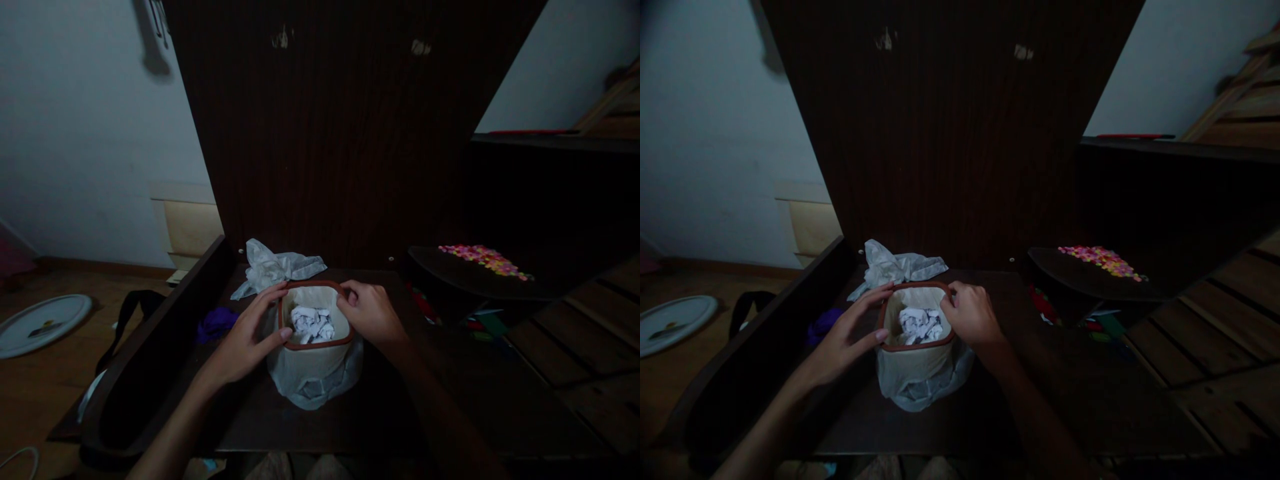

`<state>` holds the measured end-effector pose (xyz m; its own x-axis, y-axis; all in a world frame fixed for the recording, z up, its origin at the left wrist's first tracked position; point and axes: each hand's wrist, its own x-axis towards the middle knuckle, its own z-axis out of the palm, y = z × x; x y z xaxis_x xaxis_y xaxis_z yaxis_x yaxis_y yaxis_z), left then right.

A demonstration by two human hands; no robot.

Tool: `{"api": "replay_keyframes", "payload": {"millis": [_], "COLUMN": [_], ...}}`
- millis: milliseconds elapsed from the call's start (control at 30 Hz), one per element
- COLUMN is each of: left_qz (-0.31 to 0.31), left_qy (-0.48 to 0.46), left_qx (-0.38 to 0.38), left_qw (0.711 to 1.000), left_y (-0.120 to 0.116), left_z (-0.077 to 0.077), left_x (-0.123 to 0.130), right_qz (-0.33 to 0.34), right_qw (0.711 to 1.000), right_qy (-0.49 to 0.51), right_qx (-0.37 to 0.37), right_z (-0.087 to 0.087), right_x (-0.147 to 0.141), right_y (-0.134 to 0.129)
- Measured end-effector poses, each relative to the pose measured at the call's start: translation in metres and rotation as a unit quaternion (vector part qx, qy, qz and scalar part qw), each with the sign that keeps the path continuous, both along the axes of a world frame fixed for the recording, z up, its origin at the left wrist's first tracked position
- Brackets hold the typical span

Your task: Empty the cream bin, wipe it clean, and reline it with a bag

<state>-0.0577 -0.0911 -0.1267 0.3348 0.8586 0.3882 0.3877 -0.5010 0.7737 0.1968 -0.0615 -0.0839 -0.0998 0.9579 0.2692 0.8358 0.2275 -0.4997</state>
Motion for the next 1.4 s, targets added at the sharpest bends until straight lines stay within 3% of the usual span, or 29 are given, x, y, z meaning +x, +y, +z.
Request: {"api": "replay_keyframes", "payload": {"millis": [167,300,367,500,633,767,900,967,1133,1400], "left_qz": [0.009,0.048,0.025,-0.080,-0.077,-0.063,-0.040,-0.015,0.061,0.175], "left_qy": [-0.066,-0.165,-0.173,-0.106,-0.096,-0.108,-0.122,-0.132,-0.153,-0.187], "left_qx": [-0.018,-0.077,-0.097,-0.116,-0.105,-0.135,-0.142,-0.129,-0.094,-0.062], "left_qw": [0.998,0.982,0.980,0.984,0.987,0.983,0.981,0.983,0.982,0.965], "left_y": [0.003,0.034,0.054,0.078,0.080,0.076,0.072,0.070,0.064,0.055], "left_z": [-0.001,-0.012,-0.019,-0.028,-0.034,-0.039,-0.040,-0.041,-0.045,-0.053], "left_x": [-0.002,-0.002,-0.002,0.000,-0.002,-0.005,-0.005,-0.003,0.011,0.025], "right_qz": [-0.015,-0.010,0.003,0.024,0.022,0.035,0.074,0.083,0.065,0.023], "right_qw": [0.997,0.990,0.989,0.984,0.964,0.896,0.768,0.732,0.728,0.766], "right_qy": [0.061,0.120,0.134,0.166,0.264,0.440,0.623,0.663,0.670,0.635], "right_qx": [0.049,0.069,0.068,0.058,0.036,-0.046,-0.126,-0.134,-0.132,-0.098], "right_z": [0.001,-0.002,-0.006,-0.013,-0.021,-0.033,-0.047,-0.052,-0.057,-0.064], "right_x": [0.006,0.010,0.009,0.005,0.008,0.008,-0.003,-0.009,-0.020,-0.023], "right_y": [-0.002,-0.001,-0.001,0.003,0.018,0.036,0.046,0.047,0.054,0.063]}}
